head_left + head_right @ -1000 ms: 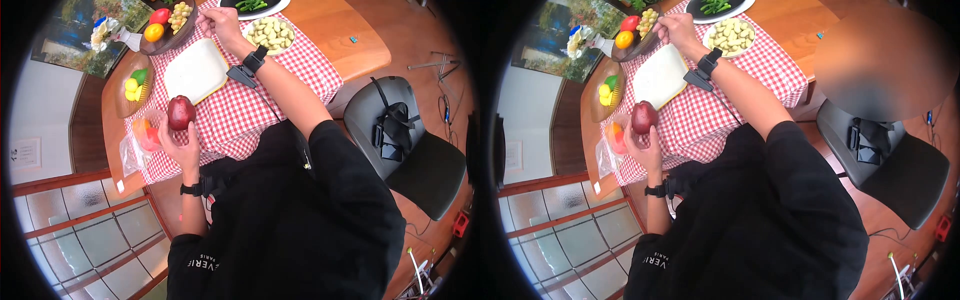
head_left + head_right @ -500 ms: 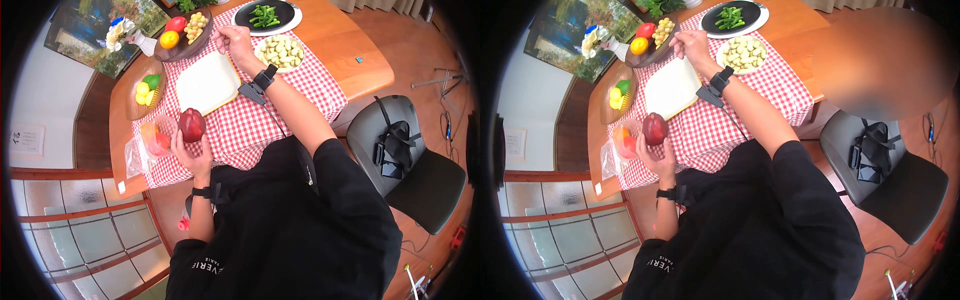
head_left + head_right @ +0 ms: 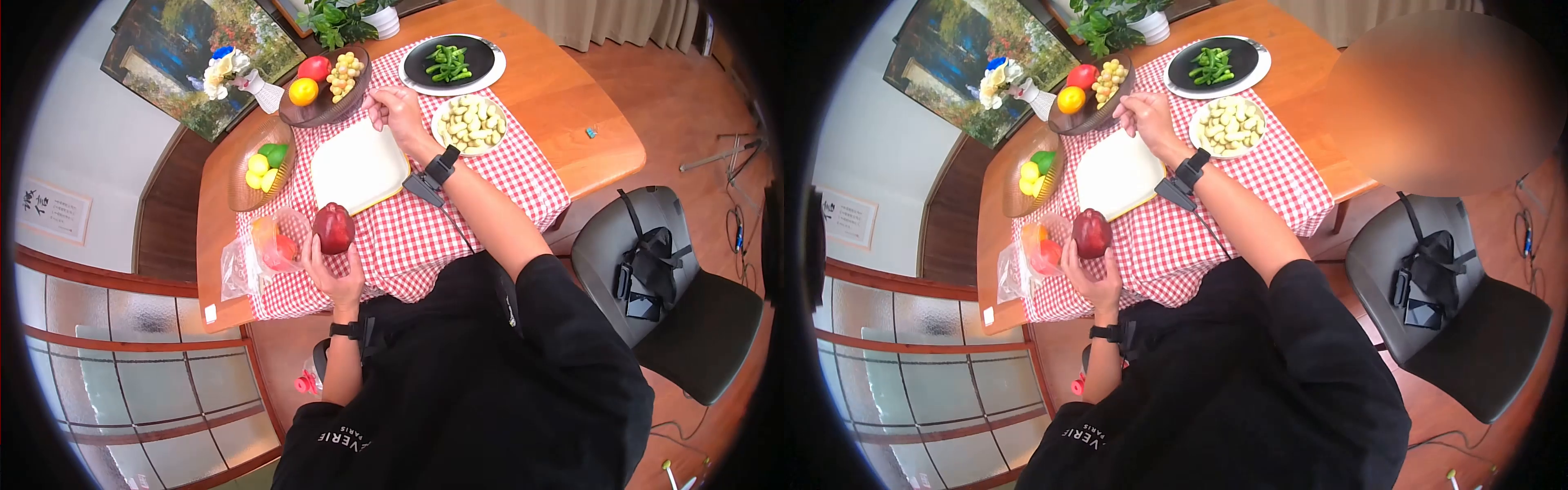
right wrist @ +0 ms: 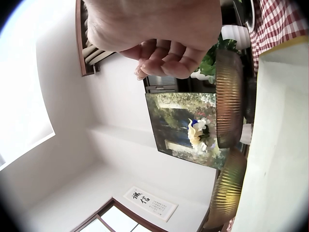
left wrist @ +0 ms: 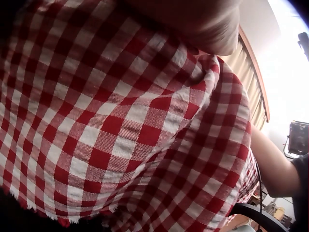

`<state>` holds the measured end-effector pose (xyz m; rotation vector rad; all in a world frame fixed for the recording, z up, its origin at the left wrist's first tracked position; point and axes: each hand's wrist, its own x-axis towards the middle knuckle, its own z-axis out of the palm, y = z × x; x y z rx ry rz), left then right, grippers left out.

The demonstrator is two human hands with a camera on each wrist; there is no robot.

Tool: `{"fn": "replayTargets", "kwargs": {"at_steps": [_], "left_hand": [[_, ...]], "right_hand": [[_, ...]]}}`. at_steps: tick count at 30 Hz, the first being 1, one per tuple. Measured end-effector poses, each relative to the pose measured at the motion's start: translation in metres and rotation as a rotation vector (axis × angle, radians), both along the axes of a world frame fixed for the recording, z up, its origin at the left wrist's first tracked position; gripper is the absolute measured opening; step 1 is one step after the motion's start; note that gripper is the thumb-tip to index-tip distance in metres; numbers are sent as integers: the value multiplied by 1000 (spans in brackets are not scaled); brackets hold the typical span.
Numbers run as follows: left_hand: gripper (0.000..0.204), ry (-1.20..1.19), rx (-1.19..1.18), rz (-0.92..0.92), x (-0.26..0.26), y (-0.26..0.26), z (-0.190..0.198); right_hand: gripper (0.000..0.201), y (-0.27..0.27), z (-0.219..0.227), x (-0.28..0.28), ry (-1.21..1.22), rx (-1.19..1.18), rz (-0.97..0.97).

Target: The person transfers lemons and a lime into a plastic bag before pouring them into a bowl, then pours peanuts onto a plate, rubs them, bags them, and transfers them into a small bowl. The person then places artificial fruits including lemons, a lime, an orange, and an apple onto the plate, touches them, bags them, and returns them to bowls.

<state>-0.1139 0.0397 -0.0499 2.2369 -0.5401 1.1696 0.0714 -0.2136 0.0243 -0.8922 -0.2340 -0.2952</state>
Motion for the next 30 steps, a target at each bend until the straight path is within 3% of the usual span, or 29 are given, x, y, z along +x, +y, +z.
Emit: {"fn": "replayTargets", "kwargs": {"at_steps": [30], "left_hand": [[70, -1, -70, -19, -3, 3, 0]], "right_hand": [[31, 3, -16, 5, 28, -61, 51]]}}
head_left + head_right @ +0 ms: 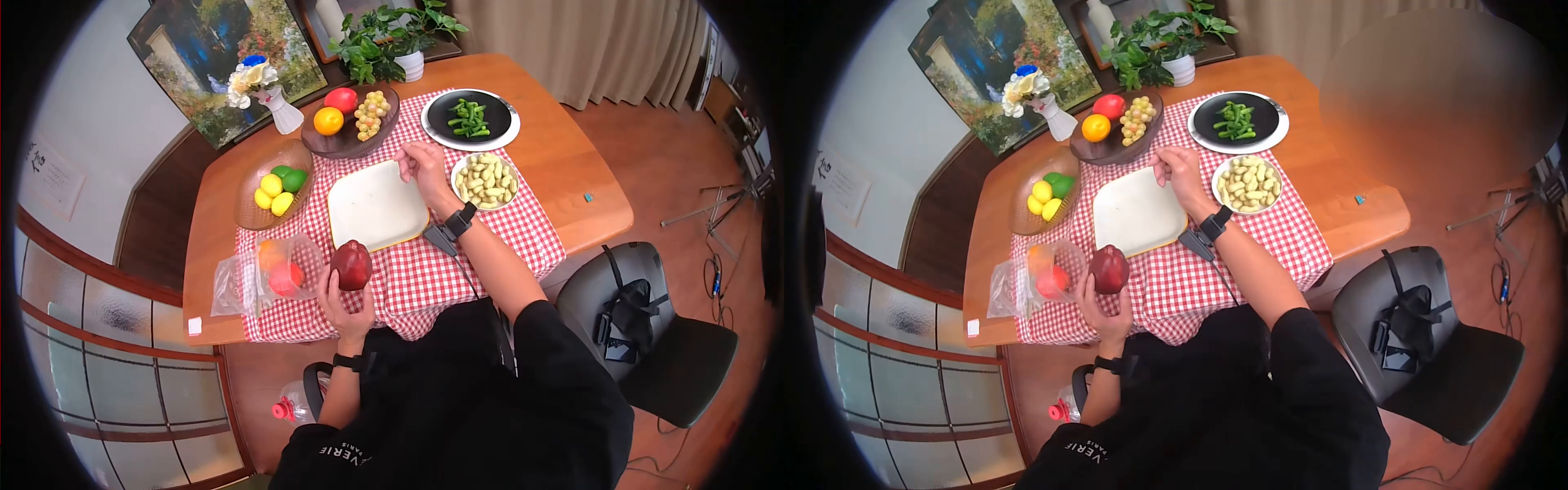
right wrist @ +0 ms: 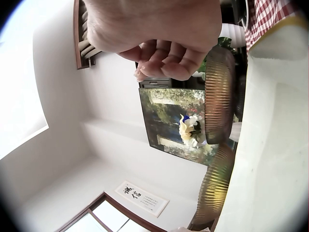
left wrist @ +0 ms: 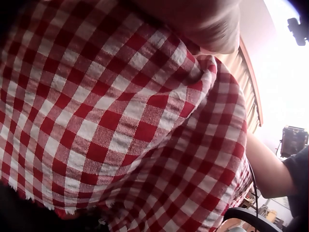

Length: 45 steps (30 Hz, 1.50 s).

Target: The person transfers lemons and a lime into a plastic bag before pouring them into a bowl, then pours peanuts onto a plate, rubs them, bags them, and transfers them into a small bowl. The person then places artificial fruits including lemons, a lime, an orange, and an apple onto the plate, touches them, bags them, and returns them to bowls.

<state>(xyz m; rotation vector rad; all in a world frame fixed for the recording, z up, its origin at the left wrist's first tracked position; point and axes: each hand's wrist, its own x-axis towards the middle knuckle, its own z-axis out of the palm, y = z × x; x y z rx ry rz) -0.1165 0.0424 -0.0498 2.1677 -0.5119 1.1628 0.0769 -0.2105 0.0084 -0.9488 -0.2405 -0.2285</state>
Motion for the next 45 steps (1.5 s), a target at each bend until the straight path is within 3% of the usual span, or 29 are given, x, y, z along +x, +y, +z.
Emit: {"fn": "replayTargets", "kwargs": {"at_steps": [12, 17, 21, 23, 27, 29, 35, 37, 40, 41, 45], "left_hand": [[69, 17, -18, -50, 2, 2, -1], [71, 99, -58, -55, 7, -2, 28], [63, 231, -67, -100, 46, -14, 62], [61, 444, -144, -221, 73, -16, 70], [57, 516, -34, -318, 122, -22, 70], [53, 507, 25, -316, 137, -24, 73], [37, 566, 106, -468, 153, -22, 82], [30, 569, 129, -450, 152, -19, 89], [18, 556, 40, -429, 154, -18, 100], [18, 560, 27, -420, 157, -19, 101], [28, 521, 49, -341, 173, -24, 92]], "right_hand": [[32, -6, 3, 0, 28, -1, -54], [33, -7, 5, -1, 35, -21, -61], [32, -9, 5, -1, 15, -41, -54], [30, -10, 6, -3, 19, -60, -48], [26, -13, 8, -4, -2, -203, -8], [26, -12, 12, -4, -67, -392, -17], [22, -9, 19, -10, -29, -626, -51], [25, -8, 23, -15, -61, -930, -153], [30, -8, 21, -14, -140, -1072, -186], [30, -9, 20, -13, -227, -1180, -232], [38, -4, 18, -15, -192, -1304, -210]]}}
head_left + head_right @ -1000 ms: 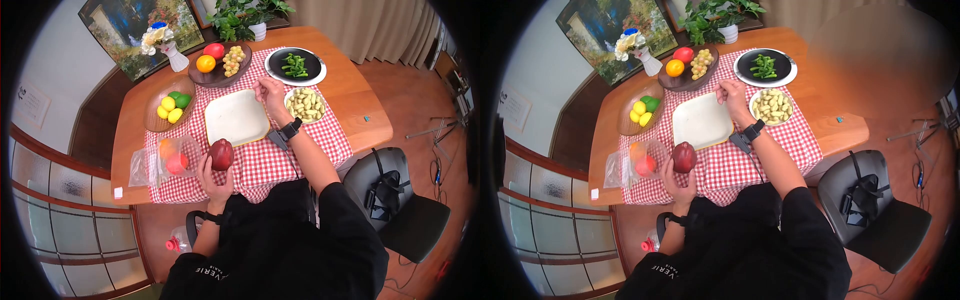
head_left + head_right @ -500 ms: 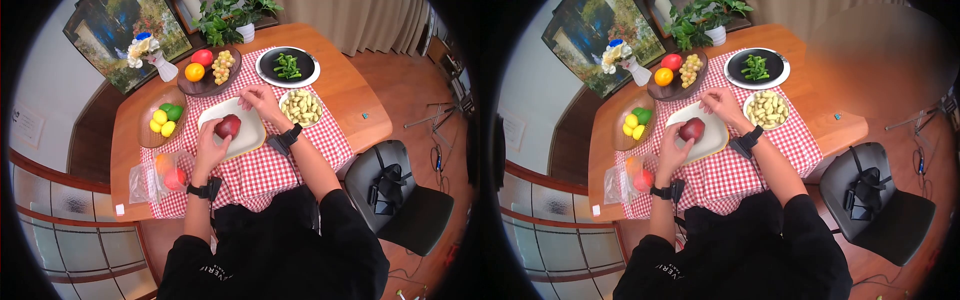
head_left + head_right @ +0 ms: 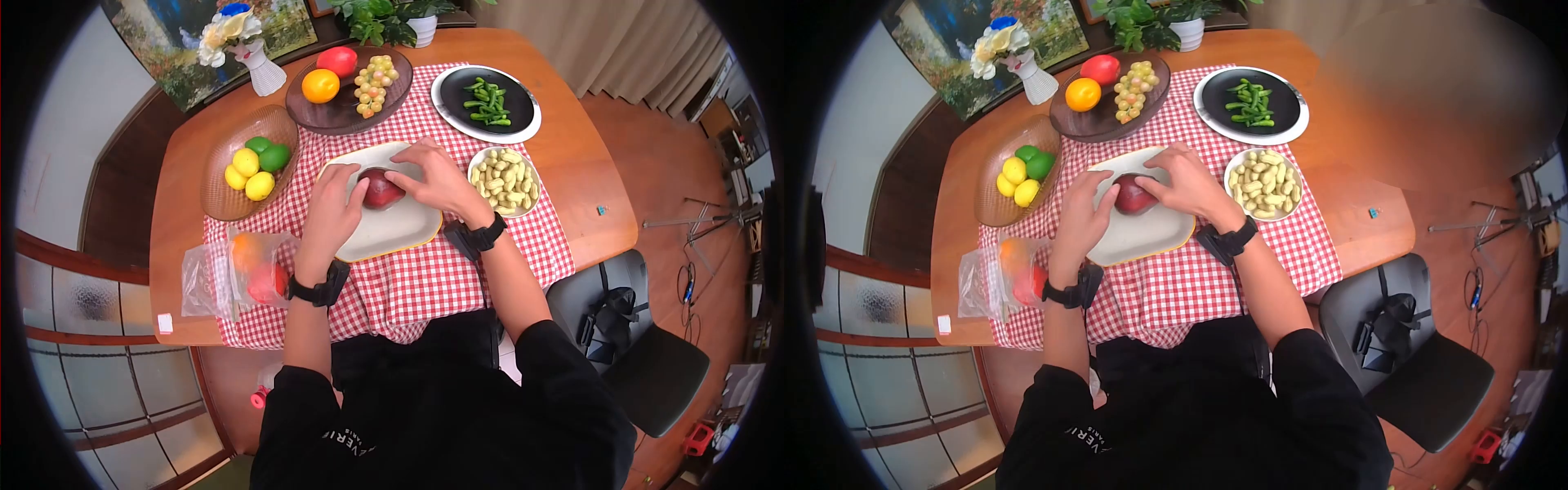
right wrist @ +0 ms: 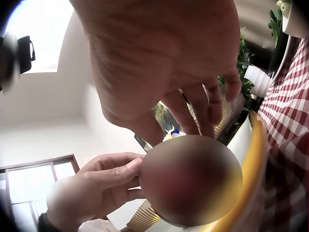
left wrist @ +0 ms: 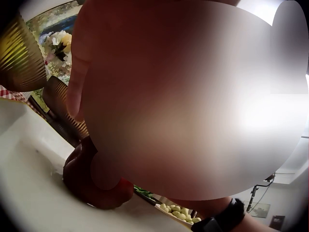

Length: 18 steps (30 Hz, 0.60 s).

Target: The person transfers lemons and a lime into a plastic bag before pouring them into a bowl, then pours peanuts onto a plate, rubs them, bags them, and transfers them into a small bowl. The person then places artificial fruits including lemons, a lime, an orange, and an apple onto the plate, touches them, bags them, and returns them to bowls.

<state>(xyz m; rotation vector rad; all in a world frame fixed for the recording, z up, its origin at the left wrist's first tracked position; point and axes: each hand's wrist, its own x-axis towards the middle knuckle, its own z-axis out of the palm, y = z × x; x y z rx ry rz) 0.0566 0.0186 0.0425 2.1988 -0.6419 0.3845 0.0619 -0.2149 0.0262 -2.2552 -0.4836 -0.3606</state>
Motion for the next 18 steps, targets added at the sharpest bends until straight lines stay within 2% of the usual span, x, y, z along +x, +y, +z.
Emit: {"fn": "replayTargets", "kwargs": {"at_steps": [3, 8, 12, 13, 18], "left_hand": [[43, 105, 165, 16, 3, -2, -10], [48, 232, 108, 24, 0, 2, -21], [48, 251, 111, -27, -9, 7, -11], [47, 246, 95, -26, -10, 6, -10], [51, 282, 77, -74, -14, 8, 0]], "right_hand": [[41, 2, -1, -2, 13, -79, 19], [39, 5, 5, -3, 110, -60, 54], [53, 12, 17, -11, 126, -85, 102], [58, 14, 13, -12, 62, -120, 119], [53, 14, 12, -10, 123, -121, 78]]}}
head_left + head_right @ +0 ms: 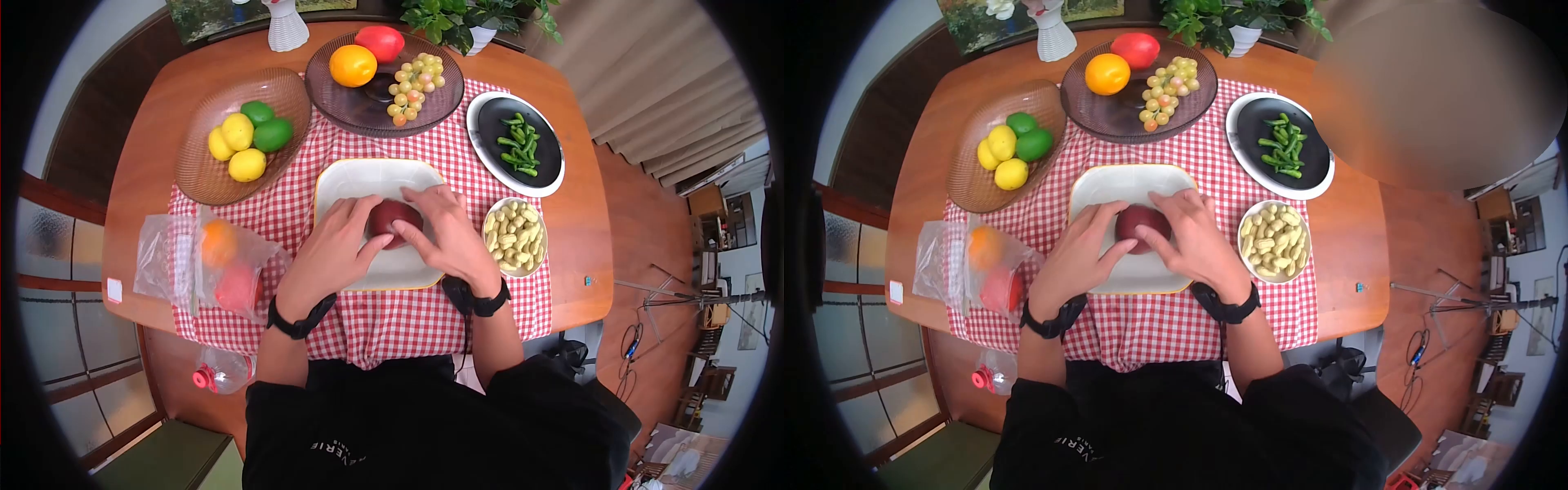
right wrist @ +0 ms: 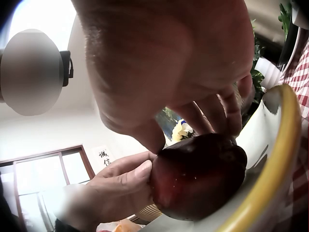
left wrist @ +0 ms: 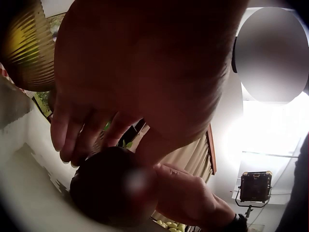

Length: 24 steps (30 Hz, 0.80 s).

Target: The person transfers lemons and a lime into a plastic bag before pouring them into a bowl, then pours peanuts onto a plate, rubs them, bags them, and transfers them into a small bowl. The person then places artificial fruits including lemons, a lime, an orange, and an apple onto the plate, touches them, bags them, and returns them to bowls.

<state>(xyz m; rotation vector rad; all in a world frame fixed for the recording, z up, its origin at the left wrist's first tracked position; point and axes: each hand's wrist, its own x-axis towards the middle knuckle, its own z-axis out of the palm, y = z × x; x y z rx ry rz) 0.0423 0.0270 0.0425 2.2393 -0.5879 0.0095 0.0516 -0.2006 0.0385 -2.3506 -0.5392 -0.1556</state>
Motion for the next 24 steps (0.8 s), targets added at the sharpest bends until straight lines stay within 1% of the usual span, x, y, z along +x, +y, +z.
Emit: {"fn": "replayTargets", "kwargs": {"at_steps": [2, 3, 4, 6, 7, 8, 10, 12, 14, 16, 18, 19, 20, 22, 24], "left_hand": [[53, 1, -18, -25, -1, 1, 0], [60, 8, -2, -32, -1, 3, 0], [60, 11, -3, -28, 0, 3, 2], [68, 74, -24, -69, 1, 5, 3], [73, 53, -31, -92, 2, 6, -1], [73, 59, -26, -88, 1, 5, -1], [70, -7, -38, -119, 2, 1, 3], [74, 20, -19, -109, 2, 0, 4], [74, -24, 42, -111, 1, 1, 1], [73, -29, 40, -95, 1, 0, -5], [80, -11, 45, -75, 1, 0, -9], [82, -49, 74, -51, 2, 0, -12], [82, -53, 82, -48, 2, 0, -12], [84, 2, 141, -44, 3, -3, -12], [82, -5, 135, -48, 2, -5, -13]], "right_hand": [[50, 1, 5, 0, 36, -41, 69], [48, 1, 6, 1, 36, -51, 65], [48, 1, 7, 1, 39, -52, 68], [49, 3, 7, 1, 41, -20, 98], [50, 3, 5, 1, 30, -18, 110], [50, 4, 5, 0, 36, -13, 115], [52, 5, 12, 1, 43, -26, 137], [55, 7, 13, 1, 70, -41, 138], [55, 7, 13, 2, 34, -57, 146], [59, 9, 14, 0, 72, -81, 153], [67, 9, 13, 1, 102, -79, 127], [71, 9, 14, 0, 95, -107, 132], [71, 9, 15, 0, 89, -100, 135], [71, 10, 16, -1, 55, -156, 112], [70, 10, 14, -1, 30, -176, 95]]}}
